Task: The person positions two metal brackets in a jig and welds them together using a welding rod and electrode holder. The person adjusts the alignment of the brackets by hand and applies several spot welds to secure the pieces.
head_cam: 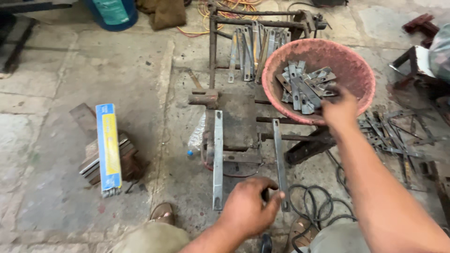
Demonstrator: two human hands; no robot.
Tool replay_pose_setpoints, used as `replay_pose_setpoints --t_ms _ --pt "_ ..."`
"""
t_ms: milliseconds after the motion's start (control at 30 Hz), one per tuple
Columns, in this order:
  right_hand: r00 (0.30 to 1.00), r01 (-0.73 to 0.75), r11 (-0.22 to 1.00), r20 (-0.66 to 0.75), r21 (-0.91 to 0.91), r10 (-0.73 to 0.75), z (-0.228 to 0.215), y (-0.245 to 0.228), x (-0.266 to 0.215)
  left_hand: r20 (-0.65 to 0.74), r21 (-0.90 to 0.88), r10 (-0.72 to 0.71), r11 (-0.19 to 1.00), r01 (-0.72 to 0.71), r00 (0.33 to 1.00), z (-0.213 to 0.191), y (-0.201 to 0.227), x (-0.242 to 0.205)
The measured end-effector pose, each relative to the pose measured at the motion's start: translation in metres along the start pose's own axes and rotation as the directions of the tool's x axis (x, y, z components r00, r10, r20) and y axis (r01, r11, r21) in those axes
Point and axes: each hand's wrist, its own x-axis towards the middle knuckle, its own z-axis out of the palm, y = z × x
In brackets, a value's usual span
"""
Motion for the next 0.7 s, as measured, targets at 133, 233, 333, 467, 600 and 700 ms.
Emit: replay_pose_setpoints --t_ms 133,233,333,467,600,700 --pt "0.987 -0.136 0.987 0.093 0.082 0.128 -0.038 -0.038 -0.106 0.221 -0.520 -0.302 0.768 0.374 0.927 0.026 -0.031 0.023" --pt "0.916 -0.401 0.807 0.183 0.434 0.357 -0.029 -0.043 -0.171 0.201 -0.789 -0.213 0.544 0.287 0.956 0.028 -0.042 0.040" --pt "0.903 -0.412 0.775 0.326 0.478 0.279 -0.012 -0.025 -0.221 0.160 -0.839 -0.268 0.470 0.274 0.950 0.026 -0.041 0.047" --pt "0.869 -0.465 0.650 0.449 0.601 0.207 0.008 0.003 -0.252 0.054 -0.929 -0.089 0.362 0.082 0.995 0.024 -0.044 0.046" --pt "0.832 -0.538 0.515 0.516 0.667 0.202 0.017 0.004 -0.262 0.019 -0.923 -0.014 0.384 0.022 1.000 0.023 -0.049 0.035" --pt "0.803 -0.580 0.517 0.548 0.630 0.232 0.026 -0.001 -0.266 0.017 -0.904 -0.193 0.417 0.098 0.981 0.016 -0.053 0.029"
